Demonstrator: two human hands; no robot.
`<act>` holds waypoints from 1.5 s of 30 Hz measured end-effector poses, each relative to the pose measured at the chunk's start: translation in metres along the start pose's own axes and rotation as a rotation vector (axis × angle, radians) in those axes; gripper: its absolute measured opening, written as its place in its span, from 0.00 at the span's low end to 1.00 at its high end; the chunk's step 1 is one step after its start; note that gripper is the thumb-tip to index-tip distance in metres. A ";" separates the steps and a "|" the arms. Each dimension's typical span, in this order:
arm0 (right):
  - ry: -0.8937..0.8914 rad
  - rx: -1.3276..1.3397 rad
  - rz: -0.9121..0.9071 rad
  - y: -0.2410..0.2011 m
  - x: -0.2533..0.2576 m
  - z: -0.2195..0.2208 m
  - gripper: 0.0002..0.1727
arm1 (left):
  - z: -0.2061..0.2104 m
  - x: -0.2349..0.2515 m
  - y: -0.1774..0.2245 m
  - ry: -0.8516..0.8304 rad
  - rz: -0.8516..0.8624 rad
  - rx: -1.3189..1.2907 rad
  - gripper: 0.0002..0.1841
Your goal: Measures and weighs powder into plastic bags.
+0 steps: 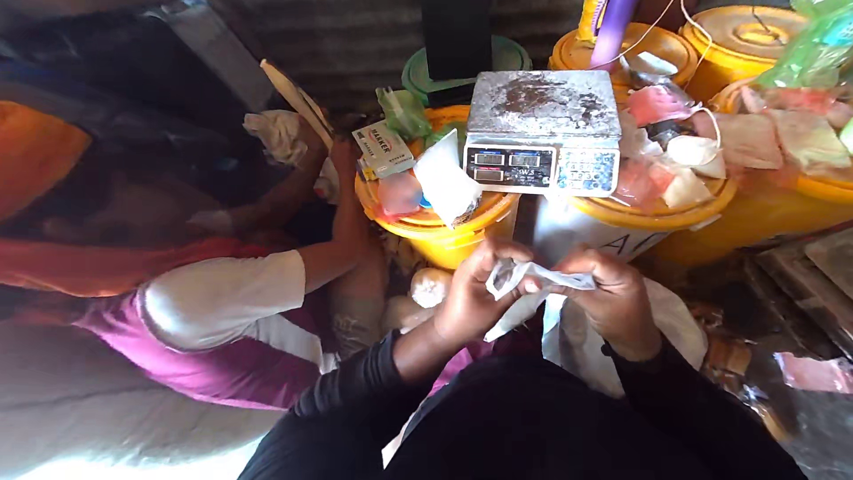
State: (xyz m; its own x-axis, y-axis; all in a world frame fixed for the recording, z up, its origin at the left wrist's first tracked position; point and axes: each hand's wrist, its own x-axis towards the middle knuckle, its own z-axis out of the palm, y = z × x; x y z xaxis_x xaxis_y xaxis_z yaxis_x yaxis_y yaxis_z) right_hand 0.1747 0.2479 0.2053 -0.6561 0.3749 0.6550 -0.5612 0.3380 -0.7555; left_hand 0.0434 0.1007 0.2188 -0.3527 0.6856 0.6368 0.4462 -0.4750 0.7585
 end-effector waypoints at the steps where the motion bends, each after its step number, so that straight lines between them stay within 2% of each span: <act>1: -0.007 -0.036 0.011 0.003 -0.004 0.001 0.06 | 0.002 -0.006 -0.004 -0.016 -0.056 0.032 0.19; 3: -0.016 -0.130 -0.035 0.002 -0.005 0.002 0.06 | 0.005 -0.008 -0.007 -0.088 -0.119 0.110 0.34; 4: -0.018 -0.184 -0.078 -0.001 -0.003 0.002 0.07 | 0.006 -0.006 -0.005 -0.138 -0.143 0.162 0.39; 5: -0.019 -0.231 -0.122 -0.006 -0.001 0.001 0.07 | 0.007 -0.003 -0.002 -0.194 -0.173 0.218 0.39; 6: -0.025 -0.267 -0.161 -0.010 0.001 0.001 0.06 | 0.008 0.001 0.001 -0.245 -0.198 0.268 0.35; 9: -0.028 -0.345 -0.247 -0.019 0.007 0.001 0.03 | 0.008 0.014 0.006 -0.282 -0.187 0.286 0.10; 10: -0.017 -0.345 -0.257 -0.021 0.008 0.000 0.02 | 0.004 0.019 0.009 -0.265 -0.179 0.224 0.05; 12: 0.005 -0.304 -0.227 -0.021 0.007 -0.004 0.04 | -0.004 0.026 0.013 -0.184 -0.185 0.119 0.02; 13: 0.001 -0.276 -0.193 -0.018 0.006 -0.008 0.10 | -0.006 0.027 0.017 -0.130 -0.197 0.096 0.01; 15: -0.060 -0.255 -0.076 0.000 -0.003 -0.012 0.29 | -0.007 0.026 0.024 -0.017 -0.222 0.070 0.03; 18: -0.167 -0.264 0.284 0.034 -0.038 0.000 0.59 | -0.002 0.021 0.022 0.023 -0.232 0.047 0.05; 20: -0.210 -0.282 0.492 0.052 -0.060 0.015 0.65 | 0.001 0.014 0.013 -0.048 -0.231 0.092 0.04; 22: -0.203 -0.329 0.514 0.062 -0.069 0.026 0.65 | 0.002 0.010 0.007 -0.108 -0.174 0.189 0.04; 26: -0.206 -0.450 0.363 0.067 -0.071 0.031 0.63 | 0.002 0.010 0.010 -0.133 -0.107 0.306 0.05; 30: -0.217 -0.506 0.192 0.062 -0.066 0.033 0.54 | 0.001 0.009 0.012 -0.157 0.156 0.277 0.08; 32: -0.366 -0.627 0.174 0.043 -0.050 0.033 0.47 | 0.007 0.005 0.011 -0.111 0.314 0.277 0.10; 34: -0.678 -0.739 0.458 0.005 -0.008 0.035 0.29 | 0.016 0.000 0.009 -0.074 0.434 0.235 0.11; 35: -0.636 -0.740 0.393 0.018 -0.011 0.038 0.25 | 0.021 -0.002 0.010 -0.063 0.481 0.196 0.09; 36: -0.587 -0.730 0.241 0.046 -0.026 0.038 0.24 | 0.026 -0.002 0.011 -0.059 0.520 0.154 0.08; 37: -0.613 -0.717 0.174 0.063 -0.032 0.038 0.24 | 0.030 -0.001 0.012 -0.064 0.552 0.121 0.07; 39: -0.740 -0.757 0.202 0.067 -0.030 0.040 0.26 | 0.037 0.003 0.015 -0.086 0.574 0.077 0.08; 41: -0.909 -0.945 0.226 0.063 -0.023 0.050 0.26 | 0.043 0.008 0.017 -0.130 0.574 0.059 0.10; 42: -0.670 -0.961 -0.054 0.094 -0.042 0.055 0.21 | 0.046 0.010 0.017 -0.160 0.568 0.058 0.11; 43: -0.640 -0.936 -0.091 0.100 -0.046 0.057 0.21 | 0.050 0.013 0.017 -0.192 0.552 0.068 0.12; 44: -0.830 -0.909 0.124 0.082 -0.035 0.057 0.24 | 0.054 0.015 0.017 -0.226 0.524 0.070 0.12; 45: -1.117 -0.839 0.413 0.056 -0.009 0.058 0.28 | 0.059 0.016 0.015 -0.263 0.491 0.063 0.12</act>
State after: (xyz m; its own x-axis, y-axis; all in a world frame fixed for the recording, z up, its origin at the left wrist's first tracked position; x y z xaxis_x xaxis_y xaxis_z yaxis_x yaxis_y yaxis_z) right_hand 0.1202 0.2131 0.1561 -0.9565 -0.1530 -0.2485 -0.0427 0.9158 -0.3993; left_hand 0.0930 0.1366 0.2322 0.1226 0.5104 0.8511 0.5573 -0.7450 0.3665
